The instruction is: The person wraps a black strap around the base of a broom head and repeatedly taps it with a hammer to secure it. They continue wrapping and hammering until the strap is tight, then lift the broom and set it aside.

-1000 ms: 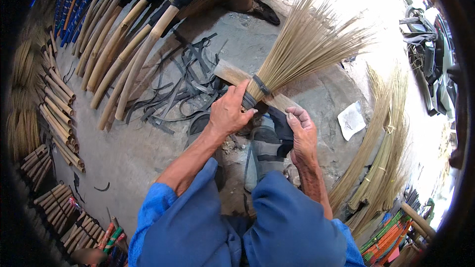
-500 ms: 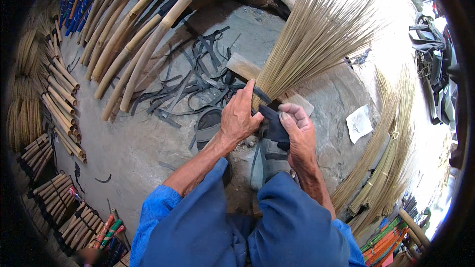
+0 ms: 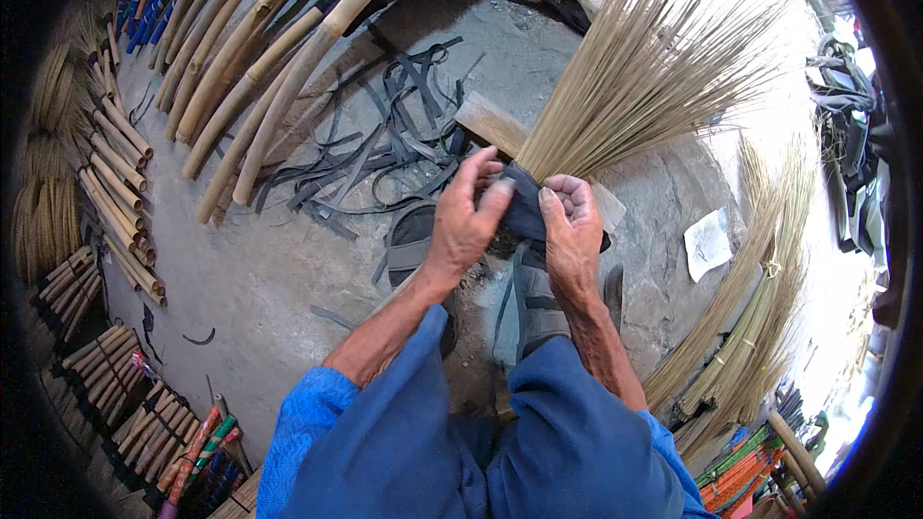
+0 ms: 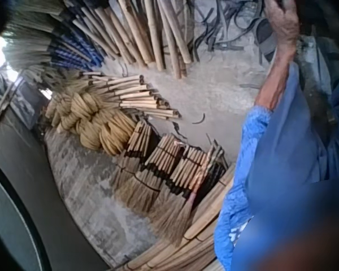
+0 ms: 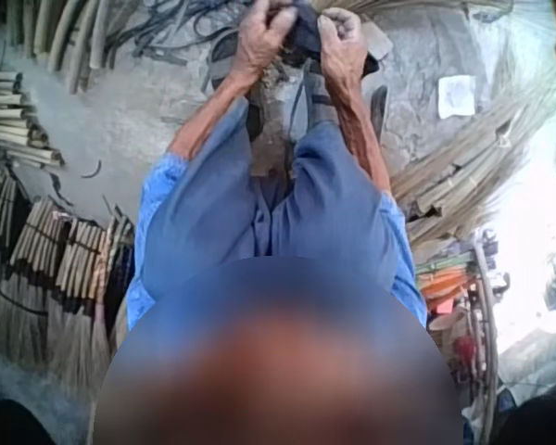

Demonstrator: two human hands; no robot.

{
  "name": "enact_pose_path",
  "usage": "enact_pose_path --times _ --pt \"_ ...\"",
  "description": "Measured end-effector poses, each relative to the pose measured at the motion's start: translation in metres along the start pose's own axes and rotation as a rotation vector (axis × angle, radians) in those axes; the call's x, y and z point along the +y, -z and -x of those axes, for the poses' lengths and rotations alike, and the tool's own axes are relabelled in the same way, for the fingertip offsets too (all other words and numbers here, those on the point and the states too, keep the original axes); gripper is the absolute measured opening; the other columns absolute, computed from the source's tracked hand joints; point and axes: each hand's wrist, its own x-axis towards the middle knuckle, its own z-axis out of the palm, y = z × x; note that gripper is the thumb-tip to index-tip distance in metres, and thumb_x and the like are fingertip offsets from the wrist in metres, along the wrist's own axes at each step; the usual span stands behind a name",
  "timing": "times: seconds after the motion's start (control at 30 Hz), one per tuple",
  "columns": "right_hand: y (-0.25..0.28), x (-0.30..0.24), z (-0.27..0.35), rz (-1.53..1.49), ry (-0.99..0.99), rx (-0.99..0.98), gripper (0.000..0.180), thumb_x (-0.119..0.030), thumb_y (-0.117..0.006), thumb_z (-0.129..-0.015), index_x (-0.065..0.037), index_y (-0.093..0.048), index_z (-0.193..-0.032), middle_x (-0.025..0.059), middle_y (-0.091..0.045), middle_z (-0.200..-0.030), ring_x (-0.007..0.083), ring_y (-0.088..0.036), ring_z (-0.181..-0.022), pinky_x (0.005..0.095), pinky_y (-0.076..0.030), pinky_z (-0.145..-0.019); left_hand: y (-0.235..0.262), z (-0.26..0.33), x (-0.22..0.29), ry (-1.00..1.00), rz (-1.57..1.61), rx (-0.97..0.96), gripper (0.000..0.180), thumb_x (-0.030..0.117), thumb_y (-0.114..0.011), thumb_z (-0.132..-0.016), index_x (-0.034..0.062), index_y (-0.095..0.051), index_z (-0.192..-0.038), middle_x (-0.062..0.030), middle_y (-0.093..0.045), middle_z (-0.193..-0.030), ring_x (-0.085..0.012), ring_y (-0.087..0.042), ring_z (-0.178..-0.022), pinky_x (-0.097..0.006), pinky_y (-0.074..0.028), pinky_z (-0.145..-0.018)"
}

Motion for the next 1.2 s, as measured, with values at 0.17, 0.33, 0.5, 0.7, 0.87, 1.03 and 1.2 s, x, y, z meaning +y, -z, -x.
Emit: enact_pose_path --times 0.17,0.33,0.5,0.7,0.87,1.03,1.2 --pt "0.012 -0.007 0.007 0.29 -0.081 -0.041 0.026 -0.025 -0.074 -0.109 0.0 -0.069 -0.11 -0.0027 -0.066 -0.088 0.0059 -0.055 -0.077 0.0267 -0.048 -0.069 -0.005 -0.003 0.005 -0.078 -0.316 -0.053 0.058 0.033 -0.079 -0.101 -0.0017 -0.064 -0.145 -0.0255 -0.073 -0.135 -0.0413 -0.072 -0.124 -0.047 -0.056 -0.107" --pt "0.019 0.0 0.011 0.321 -0.094 -0.142 0.036 -0.033 -0.074 -0.11 0.003 -0.072 -0.105 0.0003 -0.068 -0.089 0.009 -0.056 -0.079 0.0309 -0.05 -0.071 -0.003 -0.002 0.007 -0.092 -0.327 -0.059 0.06 0.035 -0.08 -0.1 -0.0019 -0.064 -0.145 -0.0263 -0.073 -0.134 -0.042 -0.072 -0.124 -0.048 -0.057 -0.106" --pt "0.013 0.005 0.01 0.146 -0.06 -0.061 0.03 -0.026 -0.076 -0.109 0.003 -0.071 -0.111 0.0024 -0.071 -0.096 0.009 -0.06 -0.086 0.0292 -0.053 -0.078 -0.003 -0.002 0.006 -0.093 -0.342 -0.06 0.061 0.034 -0.08 -0.099 -0.0029 -0.063 -0.145 -0.0268 -0.073 -0.134 -0.0415 -0.073 -0.123 -0.048 -0.057 -0.106" --pt "0.01 0.005 0.005 0.285 -0.017 -0.039 0.029 -0.026 -0.076 -0.109 0.002 -0.07 -0.109 0.0015 -0.07 -0.093 0.0087 -0.059 -0.085 0.0295 -0.052 -0.077 -0.003 -0.009 0.003 -0.053 -0.194 -0.075 0.062 0.035 -0.08 -0.1 -0.003 -0.063 -0.146 -0.0264 -0.075 -0.132 -0.0378 -0.074 -0.121 -0.046 -0.058 -0.104" --pt "0.007 0.012 0.005 0.309 0.059 -0.005 0.032 -0.029 -0.076 -0.109 0.002 -0.069 -0.104 0.0002 -0.067 -0.089 0.0085 -0.056 -0.084 0.0291 -0.05 -0.075 -0.004 -0.011 0.002 -0.007 -0.158 -0.068 0.063 0.036 -0.081 -0.099 -0.0033 -0.064 -0.146 -0.0258 -0.076 -0.127 -0.0369 -0.075 -0.119 -0.045 -0.058 -0.103" --pt "0.009 0.013 0.003 0.297 0.037 0.001 0.034 -0.03 -0.073 -0.111 0.001 -0.068 -0.101 -0.0003 -0.064 -0.085 0.0089 -0.053 -0.081 0.0308 -0.048 -0.071 -0.004 -0.017 0.002 0.044 -0.171 -0.101 0.064 0.037 -0.078 -0.097 -0.0041 -0.065 -0.144 -0.0261 -0.077 -0.125 -0.0363 -0.075 -0.117 -0.045 -0.058 -0.101" --pt "0.007 0.013 -0.002 0.369 0.06 0.039 0.035 -0.03 -0.071 -0.112 0.001 -0.067 -0.097 0.001 -0.06 -0.079 0.0096 -0.05 -0.076 0.0323 -0.047 -0.068 -0.004 -0.025 0.005 0.175 -0.165 -0.202 0.061 0.035 -0.076 -0.096 -0.0043 -0.066 -0.142 -0.0271 -0.077 -0.126 -0.0362 -0.075 -0.119 -0.044 -0.057 -0.102"
